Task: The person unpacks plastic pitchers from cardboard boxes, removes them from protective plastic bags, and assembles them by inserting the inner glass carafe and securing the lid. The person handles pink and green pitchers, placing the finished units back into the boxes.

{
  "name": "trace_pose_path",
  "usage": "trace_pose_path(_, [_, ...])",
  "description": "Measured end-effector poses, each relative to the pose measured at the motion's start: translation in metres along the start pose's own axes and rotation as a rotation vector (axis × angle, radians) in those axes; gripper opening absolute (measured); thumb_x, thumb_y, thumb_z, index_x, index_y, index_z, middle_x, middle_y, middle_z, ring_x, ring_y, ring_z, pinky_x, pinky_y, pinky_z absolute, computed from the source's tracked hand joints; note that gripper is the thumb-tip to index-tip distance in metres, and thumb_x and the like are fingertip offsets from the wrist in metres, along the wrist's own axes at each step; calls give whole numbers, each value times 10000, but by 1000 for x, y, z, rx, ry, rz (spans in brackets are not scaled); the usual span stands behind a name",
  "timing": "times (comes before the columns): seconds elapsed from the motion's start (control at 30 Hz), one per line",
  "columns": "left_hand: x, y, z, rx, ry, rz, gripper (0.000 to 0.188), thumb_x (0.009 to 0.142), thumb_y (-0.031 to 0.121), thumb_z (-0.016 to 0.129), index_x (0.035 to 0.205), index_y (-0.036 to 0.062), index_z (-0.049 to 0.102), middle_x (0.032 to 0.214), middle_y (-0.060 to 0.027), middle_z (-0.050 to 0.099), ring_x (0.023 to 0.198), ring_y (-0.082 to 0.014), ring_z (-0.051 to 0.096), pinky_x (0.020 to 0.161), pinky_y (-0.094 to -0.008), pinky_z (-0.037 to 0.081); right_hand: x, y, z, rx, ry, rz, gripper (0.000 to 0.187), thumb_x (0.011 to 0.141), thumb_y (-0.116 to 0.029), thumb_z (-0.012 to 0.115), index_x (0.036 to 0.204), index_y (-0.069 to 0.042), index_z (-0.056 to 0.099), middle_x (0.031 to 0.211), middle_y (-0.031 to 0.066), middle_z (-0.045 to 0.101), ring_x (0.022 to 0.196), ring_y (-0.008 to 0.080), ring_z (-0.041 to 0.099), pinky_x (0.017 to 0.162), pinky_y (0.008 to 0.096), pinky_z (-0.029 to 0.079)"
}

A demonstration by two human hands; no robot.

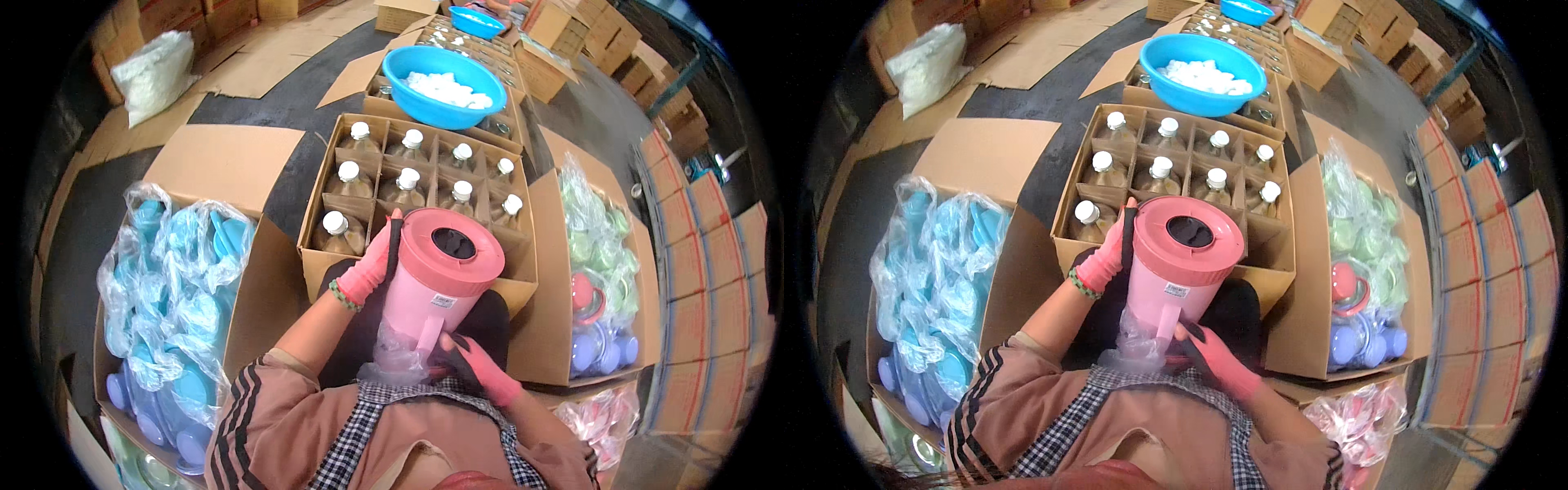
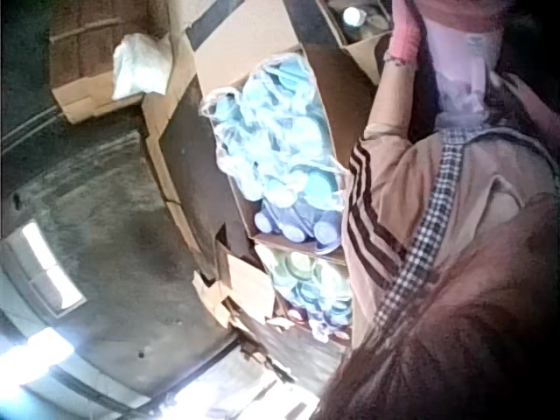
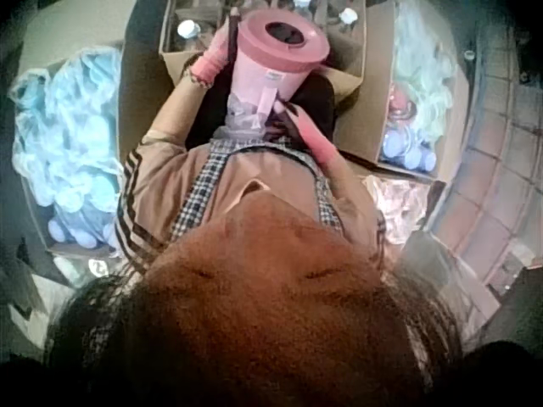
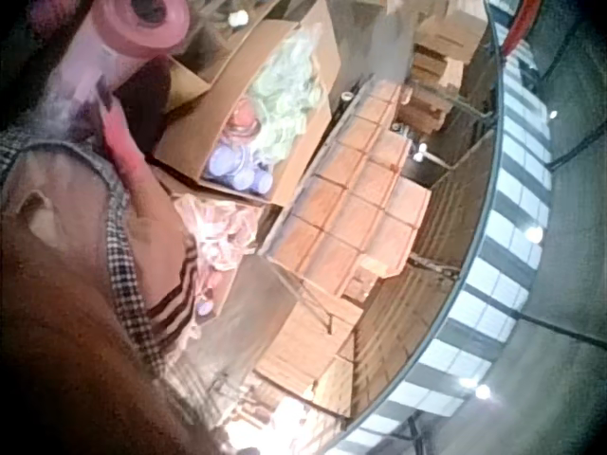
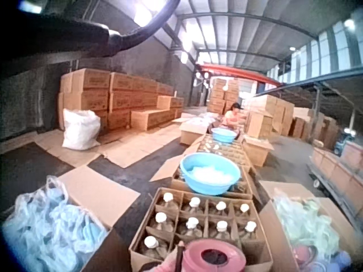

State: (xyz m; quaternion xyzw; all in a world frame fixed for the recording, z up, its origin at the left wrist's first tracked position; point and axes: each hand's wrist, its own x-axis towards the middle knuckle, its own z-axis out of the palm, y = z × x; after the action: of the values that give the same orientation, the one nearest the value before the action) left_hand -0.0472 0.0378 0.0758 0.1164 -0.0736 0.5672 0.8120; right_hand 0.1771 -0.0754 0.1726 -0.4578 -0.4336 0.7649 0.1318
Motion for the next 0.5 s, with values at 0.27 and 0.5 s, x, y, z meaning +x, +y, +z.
trace_pose_path(0.27, [-140, -78, 106, 2386, 39, -134, 551, 723, 232, 599, 1187, 18, 392, 1025, -176, 500, 959, -335, 463, 915, -371, 322, -16, 3, -10, 238, 97, -192, 368, 843, -315, 520, 973, 28, 524, 843, 65, 566, 714, 118, 550, 560, 223, 461])
trace_pose_path(0.5, [-133, -24, 131, 2180, 475, 128, 239, 629, -10, 538, 864, -8, 584, 792, -142, 600, 724, -280, 584, 675, -318, 464, -35, -5, -28, 45, 246, -419, 171, 809, -144, 554, 863, 18, 559, 781, 47, 579, 712, 102, 547, 623, 224, 450])
